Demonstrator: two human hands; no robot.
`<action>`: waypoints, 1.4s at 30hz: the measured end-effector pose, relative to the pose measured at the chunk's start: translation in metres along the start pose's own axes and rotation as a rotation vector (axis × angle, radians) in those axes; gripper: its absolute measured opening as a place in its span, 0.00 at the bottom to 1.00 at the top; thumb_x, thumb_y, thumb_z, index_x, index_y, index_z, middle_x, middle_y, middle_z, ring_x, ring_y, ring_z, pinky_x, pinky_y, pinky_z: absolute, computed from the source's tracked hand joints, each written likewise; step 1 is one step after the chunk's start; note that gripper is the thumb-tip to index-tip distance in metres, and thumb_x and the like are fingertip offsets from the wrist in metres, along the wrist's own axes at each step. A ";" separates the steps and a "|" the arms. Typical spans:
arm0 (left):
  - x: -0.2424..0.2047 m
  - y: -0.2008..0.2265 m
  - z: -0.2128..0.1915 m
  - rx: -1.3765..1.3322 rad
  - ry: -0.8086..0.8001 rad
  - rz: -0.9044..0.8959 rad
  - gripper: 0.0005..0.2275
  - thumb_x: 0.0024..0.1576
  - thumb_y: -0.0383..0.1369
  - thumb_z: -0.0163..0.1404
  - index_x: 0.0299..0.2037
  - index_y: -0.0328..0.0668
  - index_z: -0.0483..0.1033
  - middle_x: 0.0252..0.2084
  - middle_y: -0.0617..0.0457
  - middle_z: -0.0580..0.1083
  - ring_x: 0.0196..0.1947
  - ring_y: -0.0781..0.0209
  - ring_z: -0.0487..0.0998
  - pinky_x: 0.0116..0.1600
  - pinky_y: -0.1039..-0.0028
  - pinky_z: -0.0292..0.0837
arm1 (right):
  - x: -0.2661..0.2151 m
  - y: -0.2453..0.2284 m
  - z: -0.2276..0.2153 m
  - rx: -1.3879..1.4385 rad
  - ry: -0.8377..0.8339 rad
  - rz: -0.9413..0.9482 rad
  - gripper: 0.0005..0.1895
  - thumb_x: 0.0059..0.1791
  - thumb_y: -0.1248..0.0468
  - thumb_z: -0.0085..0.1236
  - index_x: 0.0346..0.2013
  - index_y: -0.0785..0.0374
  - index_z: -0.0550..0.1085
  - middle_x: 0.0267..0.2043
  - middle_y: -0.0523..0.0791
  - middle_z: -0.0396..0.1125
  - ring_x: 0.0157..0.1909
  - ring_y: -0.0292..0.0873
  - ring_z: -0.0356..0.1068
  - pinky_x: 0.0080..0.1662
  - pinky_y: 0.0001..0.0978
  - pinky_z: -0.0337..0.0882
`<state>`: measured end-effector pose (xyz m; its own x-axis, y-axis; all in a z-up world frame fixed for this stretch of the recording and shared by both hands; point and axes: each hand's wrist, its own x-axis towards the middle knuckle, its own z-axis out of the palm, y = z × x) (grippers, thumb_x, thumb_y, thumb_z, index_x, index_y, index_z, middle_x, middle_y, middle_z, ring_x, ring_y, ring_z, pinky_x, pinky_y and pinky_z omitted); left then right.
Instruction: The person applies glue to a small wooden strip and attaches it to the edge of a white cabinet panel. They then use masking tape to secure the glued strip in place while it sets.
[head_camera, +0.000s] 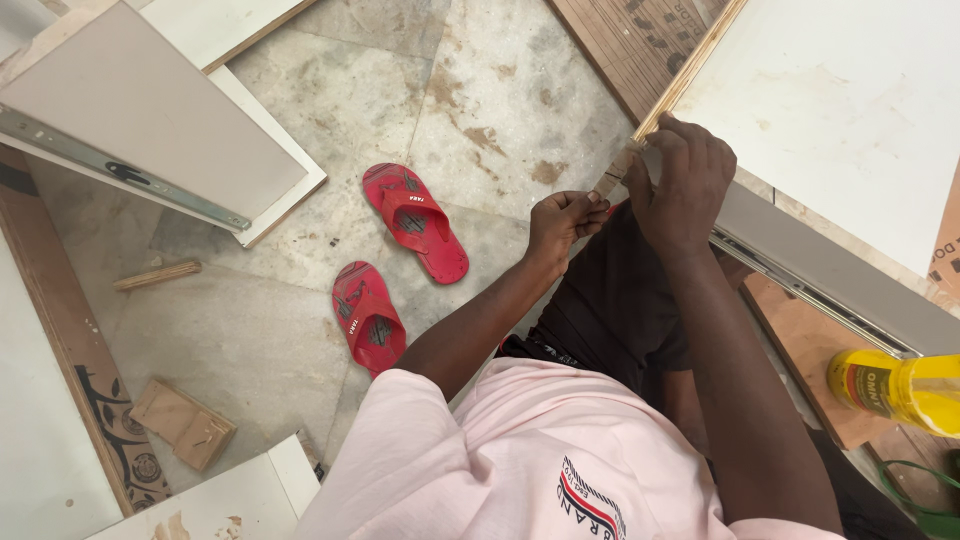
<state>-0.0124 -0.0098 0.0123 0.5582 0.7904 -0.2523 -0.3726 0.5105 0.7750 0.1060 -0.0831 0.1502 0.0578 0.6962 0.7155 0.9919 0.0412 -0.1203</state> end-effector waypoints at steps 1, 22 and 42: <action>0.000 0.000 0.000 -0.003 -0.003 0.001 0.10 0.59 0.34 0.59 0.38 0.30 0.79 0.35 0.44 0.81 0.34 0.60 0.84 0.41 0.73 0.82 | 0.000 0.000 0.001 -0.015 0.004 -0.005 0.17 0.53 0.65 0.67 0.52 0.61 0.70 0.61 0.49 0.69 0.63 0.51 0.67 0.63 0.49 0.60; 0.002 0.001 -0.003 0.021 -0.013 -0.006 0.12 0.58 0.36 0.60 0.38 0.32 0.78 0.35 0.45 0.81 0.34 0.61 0.84 0.41 0.74 0.81 | 0.001 0.001 0.005 -0.170 -0.054 -0.001 0.38 0.43 0.51 0.79 0.58 0.61 0.66 0.59 0.50 0.66 0.62 0.51 0.64 0.61 0.48 0.58; 0.002 -0.003 -0.002 0.004 -0.003 0.001 0.12 0.57 0.37 0.60 0.38 0.32 0.78 0.35 0.47 0.81 0.34 0.62 0.83 0.41 0.75 0.81 | -0.007 0.006 0.008 -0.152 -0.161 0.101 0.33 0.52 0.53 0.77 0.62 0.58 0.67 0.67 0.42 0.63 0.68 0.44 0.62 0.69 0.47 0.58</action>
<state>-0.0120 -0.0093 0.0089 0.5602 0.7899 -0.2494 -0.3702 0.5081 0.7777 0.1110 -0.0822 0.1384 0.1508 0.7971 0.5847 0.9883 -0.1342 -0.0719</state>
